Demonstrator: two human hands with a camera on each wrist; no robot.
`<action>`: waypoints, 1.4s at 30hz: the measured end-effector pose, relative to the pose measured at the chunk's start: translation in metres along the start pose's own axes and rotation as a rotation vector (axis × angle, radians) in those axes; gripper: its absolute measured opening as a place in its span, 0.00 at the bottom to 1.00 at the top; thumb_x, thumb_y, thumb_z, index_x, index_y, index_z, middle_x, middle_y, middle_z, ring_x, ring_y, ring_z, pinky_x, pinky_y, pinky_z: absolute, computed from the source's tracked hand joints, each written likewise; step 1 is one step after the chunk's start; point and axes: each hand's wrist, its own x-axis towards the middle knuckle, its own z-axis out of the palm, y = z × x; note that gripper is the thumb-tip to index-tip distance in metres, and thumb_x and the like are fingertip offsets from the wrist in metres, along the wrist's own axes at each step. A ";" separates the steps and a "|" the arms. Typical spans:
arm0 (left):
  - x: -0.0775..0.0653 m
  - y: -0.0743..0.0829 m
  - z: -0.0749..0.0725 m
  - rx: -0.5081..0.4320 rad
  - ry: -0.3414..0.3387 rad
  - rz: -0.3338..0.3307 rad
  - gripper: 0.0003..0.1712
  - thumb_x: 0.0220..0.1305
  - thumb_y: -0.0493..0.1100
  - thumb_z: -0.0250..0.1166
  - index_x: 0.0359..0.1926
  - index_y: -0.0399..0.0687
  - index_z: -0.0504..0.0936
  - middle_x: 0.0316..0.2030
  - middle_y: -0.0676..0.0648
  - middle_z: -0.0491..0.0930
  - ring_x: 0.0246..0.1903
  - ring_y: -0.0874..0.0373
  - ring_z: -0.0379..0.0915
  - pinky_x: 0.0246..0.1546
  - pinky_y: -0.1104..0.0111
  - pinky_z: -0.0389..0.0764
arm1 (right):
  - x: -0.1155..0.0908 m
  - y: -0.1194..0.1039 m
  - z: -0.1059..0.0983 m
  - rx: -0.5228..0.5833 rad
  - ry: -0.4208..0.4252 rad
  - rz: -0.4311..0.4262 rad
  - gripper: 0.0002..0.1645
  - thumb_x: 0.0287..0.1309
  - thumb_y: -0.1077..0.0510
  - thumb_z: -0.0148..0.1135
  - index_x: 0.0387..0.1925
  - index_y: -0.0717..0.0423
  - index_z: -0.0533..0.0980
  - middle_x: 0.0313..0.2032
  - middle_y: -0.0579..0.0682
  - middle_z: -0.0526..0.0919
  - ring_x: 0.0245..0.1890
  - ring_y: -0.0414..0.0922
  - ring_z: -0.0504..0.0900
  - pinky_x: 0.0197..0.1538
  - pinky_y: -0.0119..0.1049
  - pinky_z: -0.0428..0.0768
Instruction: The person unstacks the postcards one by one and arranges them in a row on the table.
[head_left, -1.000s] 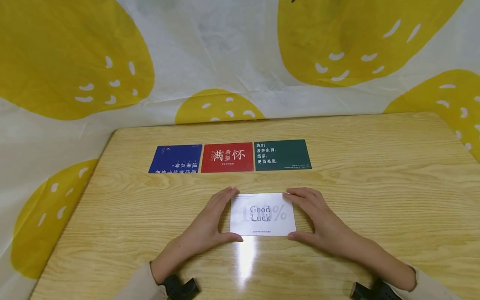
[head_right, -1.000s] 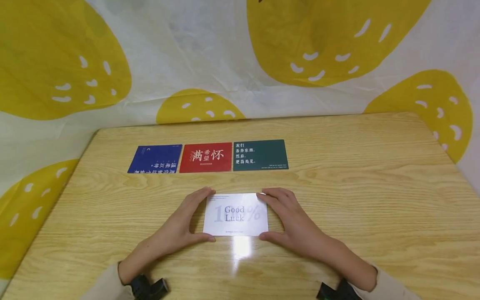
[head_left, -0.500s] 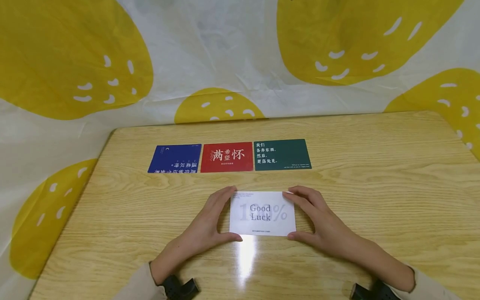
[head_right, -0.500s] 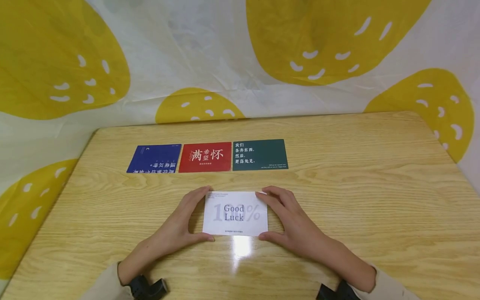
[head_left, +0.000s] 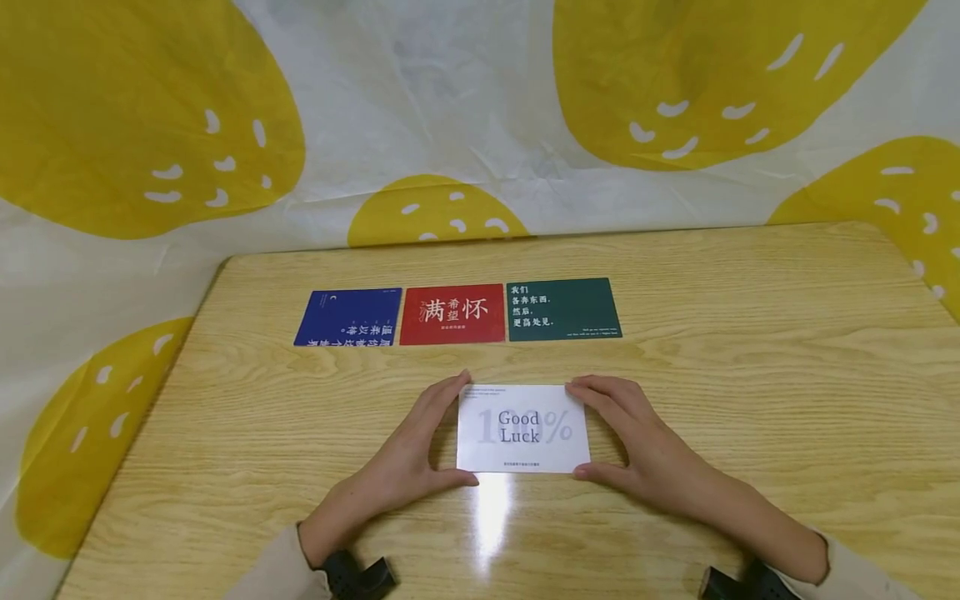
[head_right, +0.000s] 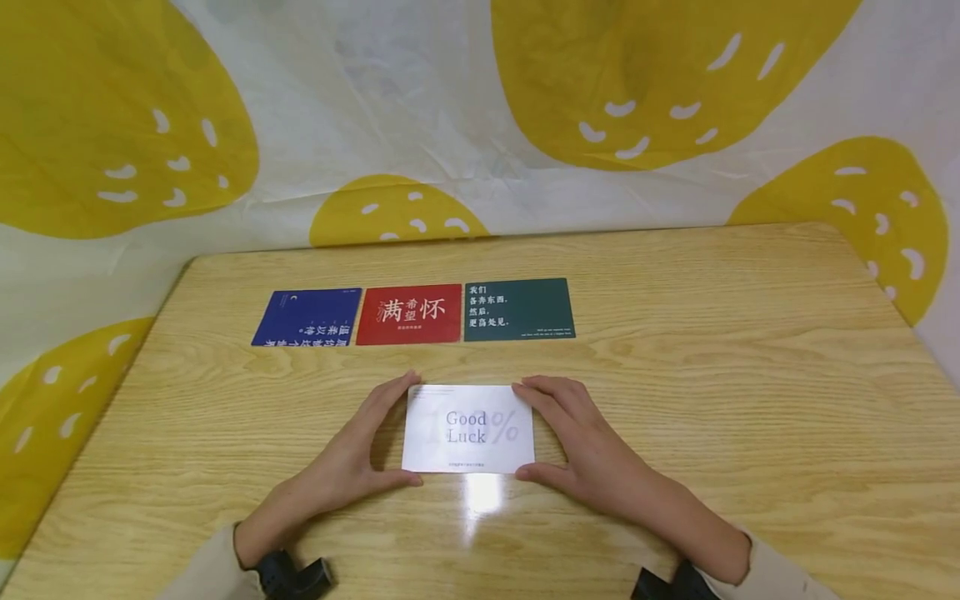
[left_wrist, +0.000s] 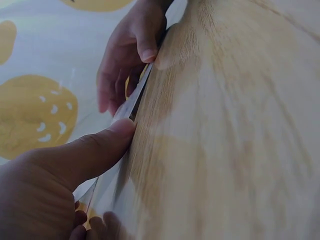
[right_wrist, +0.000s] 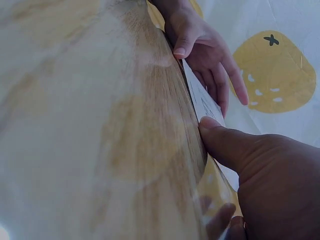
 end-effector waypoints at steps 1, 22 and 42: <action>0.000 0.000 0.000 -0.002 0.002 0.005 0.69 0.38 0.47 0.82 0.75 0.47 0.46 0.70 0.49 0.53 0.68 0.55 0.50 0.66 0.56 0.58 | 0.000 0.000 0.000 -0.001 -0.001 0.001 0.52 0.46 0.44 0.74 0.70 0.52 0.60 0.67 0.50 0.60 0.65 0.48 0.56 0.65 0.21 0.50; 0.005 0.006 -0.004 -0.081 0.073 0.070 0.62 0.42 0.52 0.80 0.73 0.47 0.53 0.69 0.44 0.58 0.68 0.52 0.54 0.65 0.54 0.60 | 0.000 0.000 -0.006 -0.053 -0.072 0.014 0.55 0.46 0.40 0.73 0.72 0.49 0.57 0.69 0.51 0.56 0.67 0.48 0.54 0.66 0.23 0.52; 0.029 0.024 -0.006 -0.077 0.114 0.151 0.63 0.39 0.49 0.81 0.73 0.48 0.54 0.69 0.45 0.59 0.68 0.52 0.53 0.65 0.54 0.60 | 0.000 0.009 -0.041 -0.088 -0.085 -0.037 0.59 0.43 0.44 0.76 0.73 0.50 0.55 0.69 0.51 0.58 0.66 0.47 0.59 0.66 0.20 0.51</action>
